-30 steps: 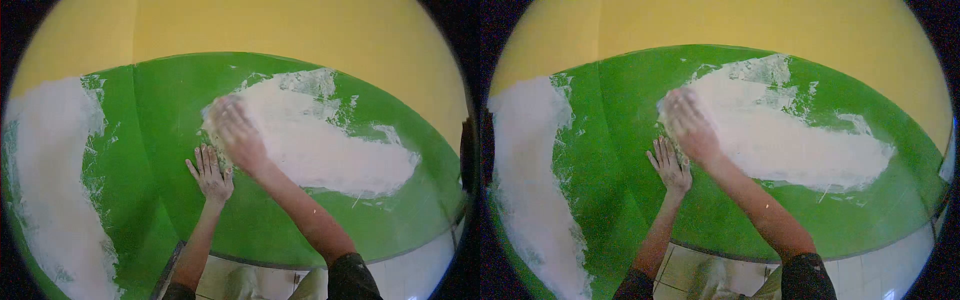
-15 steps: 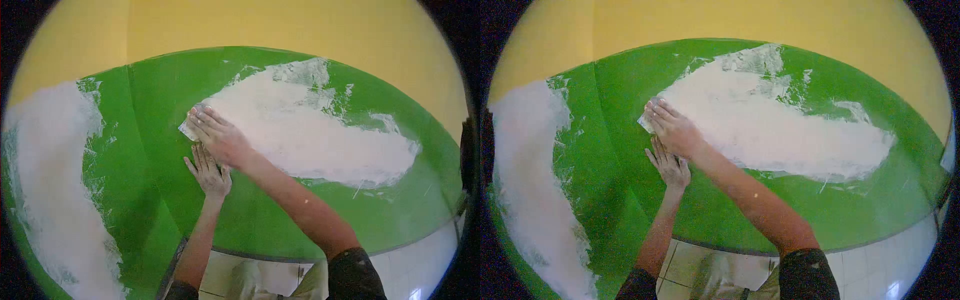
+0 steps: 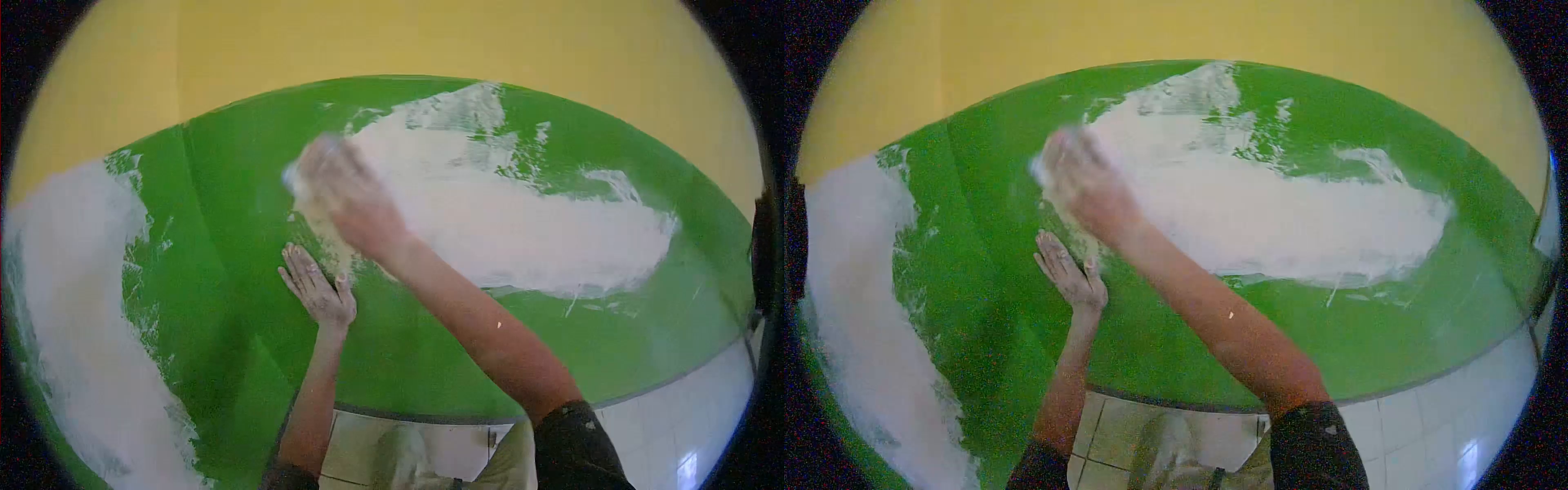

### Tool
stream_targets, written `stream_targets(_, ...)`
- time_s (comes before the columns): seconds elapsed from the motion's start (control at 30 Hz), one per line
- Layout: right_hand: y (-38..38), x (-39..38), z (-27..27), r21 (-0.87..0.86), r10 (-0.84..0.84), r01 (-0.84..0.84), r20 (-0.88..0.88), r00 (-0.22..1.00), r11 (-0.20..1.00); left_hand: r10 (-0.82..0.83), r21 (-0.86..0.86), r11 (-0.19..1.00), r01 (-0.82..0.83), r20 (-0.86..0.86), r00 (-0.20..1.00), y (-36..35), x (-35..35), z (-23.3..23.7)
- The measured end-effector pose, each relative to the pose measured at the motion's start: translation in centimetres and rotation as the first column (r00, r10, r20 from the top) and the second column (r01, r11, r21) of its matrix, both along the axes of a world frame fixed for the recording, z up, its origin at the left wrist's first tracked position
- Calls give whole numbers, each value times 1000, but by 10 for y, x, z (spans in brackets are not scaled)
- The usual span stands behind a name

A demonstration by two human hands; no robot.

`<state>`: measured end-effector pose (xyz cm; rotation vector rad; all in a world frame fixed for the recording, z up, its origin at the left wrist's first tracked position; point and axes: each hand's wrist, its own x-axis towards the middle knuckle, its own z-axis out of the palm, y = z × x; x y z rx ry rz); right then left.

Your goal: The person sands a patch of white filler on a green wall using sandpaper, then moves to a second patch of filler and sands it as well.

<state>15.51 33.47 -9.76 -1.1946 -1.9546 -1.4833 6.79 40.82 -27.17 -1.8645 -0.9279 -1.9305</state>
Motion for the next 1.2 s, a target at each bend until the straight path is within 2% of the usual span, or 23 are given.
stream_targets(0.07, -35, 20, 25, 262, 32, 45, -283, 959, 964, -8, -2, 1000, 8, -9, 1000, -3, -2, 2)
stream_targets(0.13, -37, 25, -7, 264, -8, 87, -289, 957, 961, -16, -10, 1000, 15, -7, 1000, -4, 1, 2)
stream_targets(0.2, -41, 30, -59, 82, 104, -89, -204, 974, 993, 13, 2, 1000, -13, 6, 1000, 0, 0, 0)
stream_targets(0.3, -82, 73, -108, -26, 54, -59, -163, 985, 998, 18, 29, 999, -18, -5, 1000, -1, 0, 1)
stream_targets(0.37, -132, 126, -112, -33, -48, 39, -323, 945, 999, 13, 39, 999, -13, 7, 1000, -7, 1, 4)
stream_targets(0.4, -156, 170, -133, 97, -135, 180, -355, 925, 979, 6, 41, 999, -6, 6, 1000, -7, 1, 4)
stream_targets(0.43, -198, 190, -125, 47, -395, 457, -428, 813, 888, 18, 47, 999, -18, -1, 1000, -5, 0, 3)
stream_targets(0.5, -258, 277, -148, 390, -185, 366, -429, 884, 845, 38, 42, 998, -37, -15, 999, -5, 1, 3)
stream_targets(0.53, -290, 314, -151, 434, -369, 533, -408, 835, 727, 27, 40, 999, -26, -24, 999, -4, 1, 0)
stream_targets(0.57, -312, 298, -136, 443, -297, 596, -576, 761, 669, 45, 24, 999, -44, -11, 999, -1, 2, -2)
stream_targets(0.6, -314, 300, -132, 441, -307, 610, -583, 752, 658, 59, 11, 998, -59, 1, 998, 0, 4, -1)
stream_targets(0.63, -314, 304, -125, 512, -11, 571, -738, 674, 642, 76, -5, 997, -76, -17, 997, -2, 4, -1)
stream_targets(0.67, -315, 304, -121, 586, 295, 547, -796, 529, 598, 58, -1, 998, -58, -31, 998, -1, 4, -3)
stream_targets(0.7, -297, 306, -132, 605, 19, 504, -651, 758, 616, 81, -16, 997, -81, -15, 997, -1, 6, -4)
stream_targets(0.73, -255, 269, -124, 684, 347, 334, -657, 670, 649, 107, -27, 994, -106, 7, 994, -3, 10, -3)
stream_targets(0.77, -203, 225, -113, 774, 633, 161, -601, 487, 612, 108, -54, 993, -108, 6, 994, -15, 15, 1)
stream_targets(0.8, -173, 196, -125, 615, 204, 316, -626, 752, 723, 102, -41, 994, -102, 1, 995, -21, 21, 6)
stream_targets(0.83, -156, 144, -136, 438, 110, 278, -677, 728, 855, 91, -33, 995, -91, -13, 996, -27, 25, 9)
stream_targets(0.87, -145, 121, -149, 215, 55, 99, -612, 789, 972, 79, -28, 996, -80, -22, 997, -32, 30, 13)
stream_targets(0.93, -142, 109, -167, 42, 76, -64, -458, 886, 997, 55, 5, 998, -55, -71, 996, -43, 37, 29)
stream_targets(1.03, -168, 165, -186, -66, 21, -62, -503, 864, 996, 27, 80, 997, -17, -137, 990, -49, 40, 62)
stream_targets(1.1, -227, 208, -189, 153, -221, 350, -534, 816, 924, 22, 122, 992, -2, -162, 987, -47, 40, 78)
stream_targets(1.2, -272, 252, -201, 393, -129, 545, -713, 689, 741, 61, 97, 994, -47, -148, 987, -53, 52, 87)
